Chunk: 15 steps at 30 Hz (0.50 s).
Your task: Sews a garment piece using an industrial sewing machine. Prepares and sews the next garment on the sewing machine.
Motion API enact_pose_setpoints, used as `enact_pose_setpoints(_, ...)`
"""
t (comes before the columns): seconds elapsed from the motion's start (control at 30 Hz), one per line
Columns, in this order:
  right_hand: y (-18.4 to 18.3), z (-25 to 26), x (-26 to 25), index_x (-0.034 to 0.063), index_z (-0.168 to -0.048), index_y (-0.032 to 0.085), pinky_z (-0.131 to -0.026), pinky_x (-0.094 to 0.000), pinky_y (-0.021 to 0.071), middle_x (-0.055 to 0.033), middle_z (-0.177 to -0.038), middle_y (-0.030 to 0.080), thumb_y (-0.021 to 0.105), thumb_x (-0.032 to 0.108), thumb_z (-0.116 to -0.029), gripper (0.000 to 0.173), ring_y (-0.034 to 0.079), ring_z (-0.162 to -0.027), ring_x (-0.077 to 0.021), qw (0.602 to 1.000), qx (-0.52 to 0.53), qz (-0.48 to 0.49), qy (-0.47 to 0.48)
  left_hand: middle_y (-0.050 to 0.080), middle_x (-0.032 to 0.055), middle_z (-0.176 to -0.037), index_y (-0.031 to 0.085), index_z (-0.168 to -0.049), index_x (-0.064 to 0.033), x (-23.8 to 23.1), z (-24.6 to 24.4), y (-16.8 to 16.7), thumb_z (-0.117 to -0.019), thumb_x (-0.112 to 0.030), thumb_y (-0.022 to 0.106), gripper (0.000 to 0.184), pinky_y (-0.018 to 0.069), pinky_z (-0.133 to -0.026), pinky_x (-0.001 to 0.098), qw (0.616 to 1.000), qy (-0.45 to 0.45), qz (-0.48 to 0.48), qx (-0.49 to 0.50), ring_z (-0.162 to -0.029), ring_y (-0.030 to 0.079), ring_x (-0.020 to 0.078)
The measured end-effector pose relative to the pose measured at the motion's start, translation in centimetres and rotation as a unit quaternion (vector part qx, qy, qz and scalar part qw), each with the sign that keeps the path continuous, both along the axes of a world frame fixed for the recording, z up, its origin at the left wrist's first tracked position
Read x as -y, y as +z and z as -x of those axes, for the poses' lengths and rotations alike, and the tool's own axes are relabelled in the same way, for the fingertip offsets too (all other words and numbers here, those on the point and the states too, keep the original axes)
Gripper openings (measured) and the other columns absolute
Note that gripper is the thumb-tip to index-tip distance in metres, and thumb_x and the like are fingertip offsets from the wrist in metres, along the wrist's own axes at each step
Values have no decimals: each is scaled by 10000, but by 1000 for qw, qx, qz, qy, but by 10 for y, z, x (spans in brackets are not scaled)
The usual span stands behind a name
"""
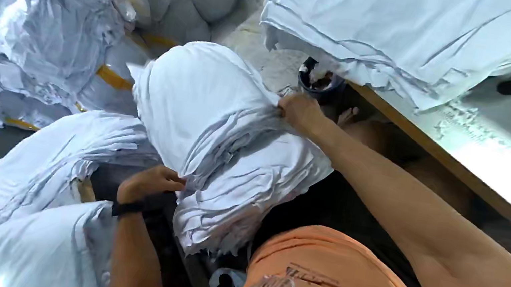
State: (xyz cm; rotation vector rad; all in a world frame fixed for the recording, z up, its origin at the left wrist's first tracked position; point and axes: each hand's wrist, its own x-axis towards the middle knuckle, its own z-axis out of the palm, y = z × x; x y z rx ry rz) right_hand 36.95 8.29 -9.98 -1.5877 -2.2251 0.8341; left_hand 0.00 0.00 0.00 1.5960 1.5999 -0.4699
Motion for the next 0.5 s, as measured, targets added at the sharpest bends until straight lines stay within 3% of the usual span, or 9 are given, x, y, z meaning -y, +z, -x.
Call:
enact_pose_setpoints(0.03, 4, -10, 11, -43, -1148, 702, -913, -677, 480, -307, -1159, 669, 625, 78, -993, 212, 628, -1128, -506, 999, 14, 47, -1, 670, 168, -904, 694, -998, 83, -7, -13, 12, -991, -167, 671, 252, 484, -815, 460, 999, -19, -28, -24, -835, 606, 215)
enact_pose_setpoints(0.1, 20, -37, 28, 24, -1204, 710, -935, -654, 491, -255, -1176, 686, 644, 185, -1012, 258, 642, -1138, -458, 995, 21, 100, -17, 726, 206, -1010, 721, -1081, 61, -30, -52, 43, -996, -162, 670, 244, 541, -898, 523, 986, -42, -158, 4, -944, 700, 297)
enact_pose_setpoints(0.17, 28, -71, 50, 18, -1132, 718, -879, -621, 516, -228, -1070, 710, 637, 210, -1019, 237, 679, -1046, -425, 996, -6, 57, -62, 731, 108, -1014, 694, -1106, 34, -58, -112, 57, -975, -149, 655, 229, 594, -833, 346, 946, -95, -277, 137, -891, 715, 141)
enact_pose_setpoints(0.2, 25, -90, 63, 1, -1062, 723, -810, -612, 533, -222, -983, 714, 659, 162, -994, 186, 697, -956, -418, 994, -26, -6, -102, 730, 46, -980, 687, -1094, 24, -70, -149, 57, -958, -135, 648, 213, 602, -785, 251, 922, -124, -302, 210, -840, 709, 50)
enact_pose_setpoints(0.23, 18, -108, 77, 1, -987, 727, -717, -593, 551, -199, -899, 713, 699, 96, -940, 109, 710, -852, -396, 984, -37, -91, -148, 728, 35, -969, 688, -1080, 31, -80, -189, 55, -946, -109, 653, 196, 599, -764, 224, 900, -159, -308, 265, -824, 701, 26)
enact_pose_setpoints(0.3, 2, -148, 103, -6, -952, 729, -624, -574, 561, -183, -856, 713, 731, -2, -854, 98, 716, -761, -374, 949, -27, -211, -234, 720, 112, -1018, 710, -1071, 43, -95, -262, 44, -925, -65, 688, 183, 600, -768, 309, 865, -256, -312, 298, -861, 702, 125)
enact_pose_setpoints(0.37, -8, -184, 131, -19, -979, 732, -630, -611, 556, -208, -894, 725, 736, 11, -865, 119, 720, -780, -409, 918, 9, -229, -323, 712, 183, -1069, 709, -1105, 47, -108, -323, 26, -955, -54, 678, 184, 603, -800, 424, 842, -329, -301, 304, -911, 713, 250)
enact_pose_setpoints(0.5, -30, -213, 156, -50, -929, 700, -545, -593, 522, -228, -828, 706, 734, 2, -817, 128, 705, -694, -422, 867, 55, -265, -418, 711, 225, -1001, 678, -1106, 89, -124, -425, -13, -1025, -183, 615, 291, 572, -836, 471, 860, -294, -291, 298, -895, 706, 313)
